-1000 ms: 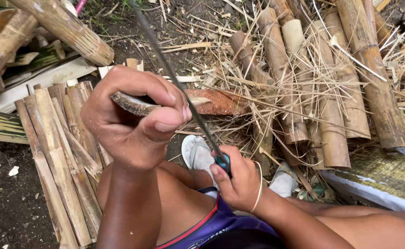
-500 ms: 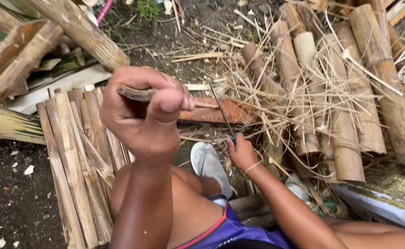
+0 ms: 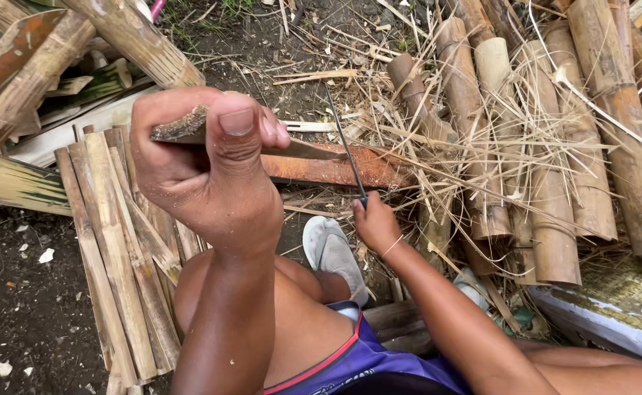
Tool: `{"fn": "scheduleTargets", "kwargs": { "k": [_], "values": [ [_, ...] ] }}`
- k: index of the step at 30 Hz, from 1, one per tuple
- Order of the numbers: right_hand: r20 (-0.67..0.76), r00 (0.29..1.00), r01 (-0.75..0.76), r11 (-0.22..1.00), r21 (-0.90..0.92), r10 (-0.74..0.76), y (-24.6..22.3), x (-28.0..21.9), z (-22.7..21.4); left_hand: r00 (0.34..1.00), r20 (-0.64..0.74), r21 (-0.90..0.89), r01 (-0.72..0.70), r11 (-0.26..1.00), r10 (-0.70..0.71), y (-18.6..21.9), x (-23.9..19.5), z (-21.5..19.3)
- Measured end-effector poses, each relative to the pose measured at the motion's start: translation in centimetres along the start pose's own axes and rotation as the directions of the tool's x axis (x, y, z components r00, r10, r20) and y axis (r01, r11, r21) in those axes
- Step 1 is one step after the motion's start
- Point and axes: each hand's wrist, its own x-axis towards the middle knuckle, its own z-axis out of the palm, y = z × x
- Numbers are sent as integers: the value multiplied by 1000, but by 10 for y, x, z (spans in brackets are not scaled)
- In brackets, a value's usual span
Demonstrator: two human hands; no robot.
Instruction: The person sits on a low stool outdoors and uses a knife to shave thin strips of bamboo. They repeatedly pick up bamboo pieces, shave them against a brick, and place the finished pieces into a pile.
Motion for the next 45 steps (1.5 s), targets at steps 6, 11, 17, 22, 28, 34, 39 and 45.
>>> {"fn": "scheduleTargets", "kwargs": {
  "k": [6, 11, 17, 22, 28, 34, 39, 45],
  "values": [
    [-166, 970, 206, 965, 162, -179, 29, -30, 30, 1000, 18, 2, 7, 1000, -7, -3, 2, 1],
    [173, 954, -247, 969, -21, 247, 119, 26, 59, 998, 50, -80, 41, 996, -37, -4, 14, 1],
    [204, 935, -256, 950, -177, 290, 165, 17, 50, 967, 182, -229, 216, 949, -177, -29, -13, -21],
    [222, 896, -353, 921, -165, 383, 162, -13, 35, 12, -160, -108, 994, 29, -987, -170, -93, -38],
    [279, 862, -418, 905, -79, 423, 167, -14, 16, 119, 75, -78, 991, 113, -990, -192, -116, -29],
    [352, 845, -492, 844, 213, 404, 146, -51, -7, 620, 16, -221, 767, 602, -784, -127, -40, -30],
    [361, 871, -398, 909, 124, 332, 120, -52, -13, 853, -61, -3, 520, 854, -519, -147, -61, -43],
    [345, 853, -430, 902, 34, 393, 119, -54, 9, 916, -103, 134, 400, 907, -389, -172, -84, -41]
  ]
}}
